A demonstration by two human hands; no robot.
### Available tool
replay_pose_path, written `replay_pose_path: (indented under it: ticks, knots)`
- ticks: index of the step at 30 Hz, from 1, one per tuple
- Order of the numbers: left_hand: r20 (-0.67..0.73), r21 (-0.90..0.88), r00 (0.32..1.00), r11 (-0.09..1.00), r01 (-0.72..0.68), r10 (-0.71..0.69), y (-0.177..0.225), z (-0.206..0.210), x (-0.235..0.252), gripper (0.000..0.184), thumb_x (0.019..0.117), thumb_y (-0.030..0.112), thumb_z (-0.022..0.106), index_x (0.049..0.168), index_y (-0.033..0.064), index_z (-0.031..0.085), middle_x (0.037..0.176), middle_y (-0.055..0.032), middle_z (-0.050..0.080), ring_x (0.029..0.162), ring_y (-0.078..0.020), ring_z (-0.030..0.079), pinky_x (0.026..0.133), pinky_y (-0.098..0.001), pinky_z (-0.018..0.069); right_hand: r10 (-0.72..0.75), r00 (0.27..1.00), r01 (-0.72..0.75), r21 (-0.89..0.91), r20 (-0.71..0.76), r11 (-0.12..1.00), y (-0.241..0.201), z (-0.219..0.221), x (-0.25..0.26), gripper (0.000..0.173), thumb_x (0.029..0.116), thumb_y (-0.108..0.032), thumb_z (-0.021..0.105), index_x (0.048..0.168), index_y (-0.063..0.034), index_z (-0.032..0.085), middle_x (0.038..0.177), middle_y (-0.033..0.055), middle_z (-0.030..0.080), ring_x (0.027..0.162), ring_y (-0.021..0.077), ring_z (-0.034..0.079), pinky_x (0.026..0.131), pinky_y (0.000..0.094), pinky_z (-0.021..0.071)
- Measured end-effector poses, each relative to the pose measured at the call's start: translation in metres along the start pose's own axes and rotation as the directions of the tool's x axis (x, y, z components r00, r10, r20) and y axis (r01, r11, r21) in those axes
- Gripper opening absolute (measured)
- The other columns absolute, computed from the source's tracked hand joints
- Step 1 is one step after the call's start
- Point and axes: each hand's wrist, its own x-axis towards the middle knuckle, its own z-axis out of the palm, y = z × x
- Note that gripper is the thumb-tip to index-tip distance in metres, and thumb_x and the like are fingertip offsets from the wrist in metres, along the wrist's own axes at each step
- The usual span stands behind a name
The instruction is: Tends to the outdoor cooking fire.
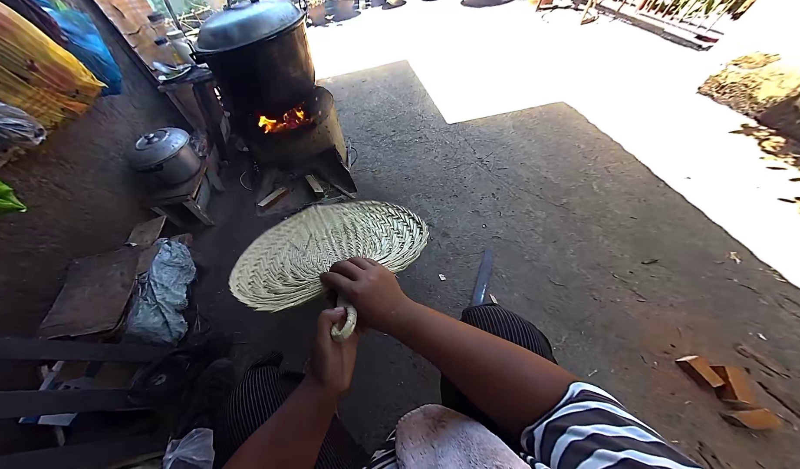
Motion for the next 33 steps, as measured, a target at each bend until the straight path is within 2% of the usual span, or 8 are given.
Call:
replay_pose_path:
  ticks: [2,7,11,15,19,23,27,33]
  knots:
    - [0.050,0.018,0.999,1.000,-0.003,0.002,0.002,-0.003,0.000,0.052,0.0927,0.021,0.038,0.143,0.0053,0.036,0.116,-0.0087,0.062,0.104,-0.0170,0.065,0.093,-0.0355,0.0546,-0.033,0.997,0.032,-0.015,-0.074,0.999,0.001,0.002,0.001,0.023,0.0898,-0.001,0.066,0.109,-0.0082,0.077,0.106,0.0118,0.075,0.100,0.0302,0.073,0.086,0.0459,0.0592]
    - [-0.005,-0.004,1.000,1.000,0.009,-0.009,0.000,0.000,0.001,0.037,0.1008,0.023,0.026,0.119,0.0031,0.051,0.104,-0.0113,0.068,0.096,-0.0199,0.068,0.087,-0.0371,0.0566,0.046,0.993,-0.047,0.007,0.106,0.999,-0.001,-0.002,0.002,0.022,0.0916,-0.001,0.065,0.110,-0.0050,0.076,0.108,0.0142,0.074,0.103,0.0337,0.071,0.086,0.0501,0.0571]
    - [0.065,0.069,0.996,0.995,-0.072,0.068,-0.002,-0.006,0.000,0.059,0.0940,0.027,0.040,0.147,0.0026,0.032,0.119,-0.0076,0.061,0.106,-0.0148,0.064,0.094,-0.0336,0.0539,-0.044,0.997,0.043,-0.012,-0.058,0.999,0.000,-0.001,0.003,0.023,0.0911,-0.002,0.064,0.110,-0.0084,0.077,0.107,0.0118,0.075,0.103,0.0304,0.072,0.088,0.0460,0.0585]
    - [0.039,-0.051,0.998,0.998,0.045,-0.043,0.002,0.000,0.002,0.038,0.1004,0.024,0.026,0.117,0.0033,0.053,0.103,-0.0119,0.069,0.095,-0.0216,0.069,0.087,-0.0393,0.0567,0.064,0.985,-0.067,0.015,0.161,0.998,0.001,-0.007,0.005,0.023,0.0914,0.001,0.065,0.111,-0.0051,0.076,0.109,0.0143,0.074,0.103,0.0340,0.070,0.086,0.0505,0.0564]
    - [0.064,0.034,0.998,0.999,-0.020,0.018,0.001,-0.003,0.001,0.048,0.0956,0.023,0.034,0.139,0.0027,0.040,0.114,-0.0097,0.064,0.102,-0.0174,0.066,0.091,-0.0349,0.0555,-0.011,0.999,0.011,0.019,-0.032,1.000,0.001,-0.001,0.003,0.025,0.0885,0.001,0.067,0.110,-0.0078,0.077,0.108,0.0121,0.075,0.103,0.0318,0.072,0.088,0.0482,0.0587]
    - [0.033,-0.061,0.998,0.996,0.057,-0.055,0.002,0.001,0.003,0.038,0.1016,0.024,0.024,0.116,0.0033,0.053,0.102,-0.0129,0.069,0.094,-0.0222,0.069,0.087,-0.0390,0.0570,0.114,0.963,-0.129,0.046,0.245,0.991,0.000,-0.011,0.007,0.026,0.0939,0.000,0.062,0.116,-0.0052,0.074,0.116,0.0152,0.072,0.110,0.0356,0.068,0.092,0.0524,0.0539]
    - [0.094,0.004,0.994,0.998,-0.063,0.062,-0.001,-0.005,0.001,0.043,0.0943,0.024,0.040,0.131,0.0026,0.044,0.111,-0.0081,0.066,0.102,-0.0162,0.067,0.094,-0.0348,0.0549,-0.031,0.997,0.031,0.003,-0.075,1.000,0.000,-0.001,0.004,0.025,0.0897,-0.001,0.065,0.110,-0.0098,0.077,0.106,0.0114,0.074,0.102,0.0312,0.071,0.086,0.0468,0.0584]
    - [0.013,0.004,0.999,0.999,-0.035,0.035,-0.001,0.000,0.001,0.036,0.0990,0.023,0.030,0.121,0.0030,0.050,0.104,-0.0098,0.068,0.096,-0.0178,0.068,0.088,-0.0356,0.0567,0.039,0.996,-0.040,0.011,0.083,0.999,-0.001,-0.003,0.003,0.027,0.0910,0.000,0.065,0.114,-0.0094,0.076,0.110,0.0139,0.073,0.103,0.0333,0.070,0.085,0.0487,0.0570]
